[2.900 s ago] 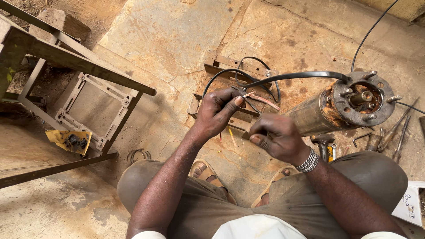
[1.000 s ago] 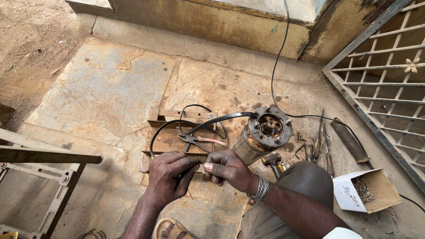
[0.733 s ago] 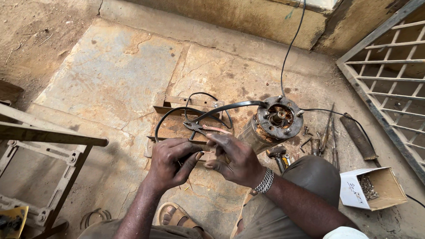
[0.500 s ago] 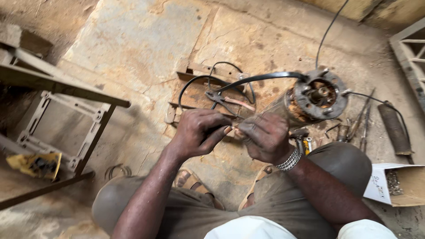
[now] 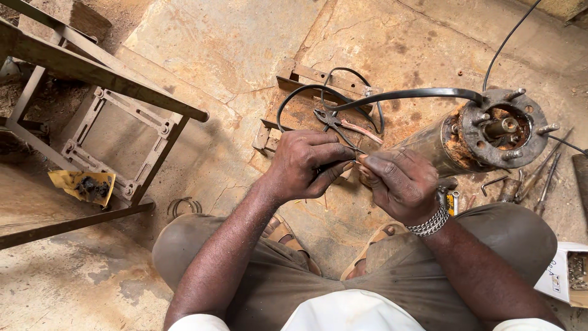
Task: The person strips the outer insulation from a black cable using pliers, then separates and twists the inner colored wires. The person then uses a screwdriver to adjust terminals inside the top of a cylindrical motor.
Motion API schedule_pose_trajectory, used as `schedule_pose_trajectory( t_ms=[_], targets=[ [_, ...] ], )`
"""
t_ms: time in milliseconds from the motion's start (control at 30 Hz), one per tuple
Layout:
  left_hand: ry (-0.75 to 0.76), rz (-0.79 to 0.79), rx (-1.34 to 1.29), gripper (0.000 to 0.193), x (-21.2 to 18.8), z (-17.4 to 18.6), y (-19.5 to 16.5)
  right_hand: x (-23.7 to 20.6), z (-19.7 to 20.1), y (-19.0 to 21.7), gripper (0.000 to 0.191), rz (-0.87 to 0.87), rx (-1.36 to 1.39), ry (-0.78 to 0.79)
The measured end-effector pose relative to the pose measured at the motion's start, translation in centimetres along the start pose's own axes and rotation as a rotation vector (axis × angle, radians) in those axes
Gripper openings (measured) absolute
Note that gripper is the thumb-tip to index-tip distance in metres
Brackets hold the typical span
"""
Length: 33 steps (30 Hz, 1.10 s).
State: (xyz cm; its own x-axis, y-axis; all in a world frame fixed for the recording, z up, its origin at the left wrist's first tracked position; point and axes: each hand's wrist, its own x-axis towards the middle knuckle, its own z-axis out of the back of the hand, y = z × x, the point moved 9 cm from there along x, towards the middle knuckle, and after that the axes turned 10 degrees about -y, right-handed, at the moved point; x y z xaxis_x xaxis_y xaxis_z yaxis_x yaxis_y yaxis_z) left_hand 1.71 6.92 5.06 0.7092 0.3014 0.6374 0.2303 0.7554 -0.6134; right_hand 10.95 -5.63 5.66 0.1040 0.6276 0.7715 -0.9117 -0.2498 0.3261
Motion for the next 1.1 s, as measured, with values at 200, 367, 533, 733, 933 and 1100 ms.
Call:
schedule_pose_trajectory(
  t_ms=[200, 367, 533, 733, 933, 1100],
  targets=[
    [-0.057, -0.054, 0.089, 0.019, -0.3, -0.2, 0.0, -6.9, -5.3, -6.8, 0.032, -0.92, 0.715, 0.182],
    [-0.022, 0.003, 0.166, 0.009, 0.5, -0.9, 1.2, -9.3, -9.8, -7.0, 0.05, -1.23, 1.356, 0.083],
    [-0.253, 0.4, 0.081, 0.019, -0.4, -1.4, 4.6, -5.8, -8.2, -4.6, 0.078, -0.795, 1.083, 0.212],
    [-0.406, 0.708, -0.32, 0.02, -1.8, -2.8, 4.6, -3.2, -5.8, -0.7, 0.056, -0.49, 0.622, 0.179],
    [-0.412, 0.516, -0.542, 0.025, 0.8, -1.0, -0.6, -1.9, -0.4, -2.4, 0.015, -0.664, 0.443, -0.068],
    [-0.219, 0.368, -0.595, 0.029, 3.1, -0.7, -3.2, -0.6, 4.4, -1.9, 0.011, -0.76, 0.372, -0.102]
  ],
)
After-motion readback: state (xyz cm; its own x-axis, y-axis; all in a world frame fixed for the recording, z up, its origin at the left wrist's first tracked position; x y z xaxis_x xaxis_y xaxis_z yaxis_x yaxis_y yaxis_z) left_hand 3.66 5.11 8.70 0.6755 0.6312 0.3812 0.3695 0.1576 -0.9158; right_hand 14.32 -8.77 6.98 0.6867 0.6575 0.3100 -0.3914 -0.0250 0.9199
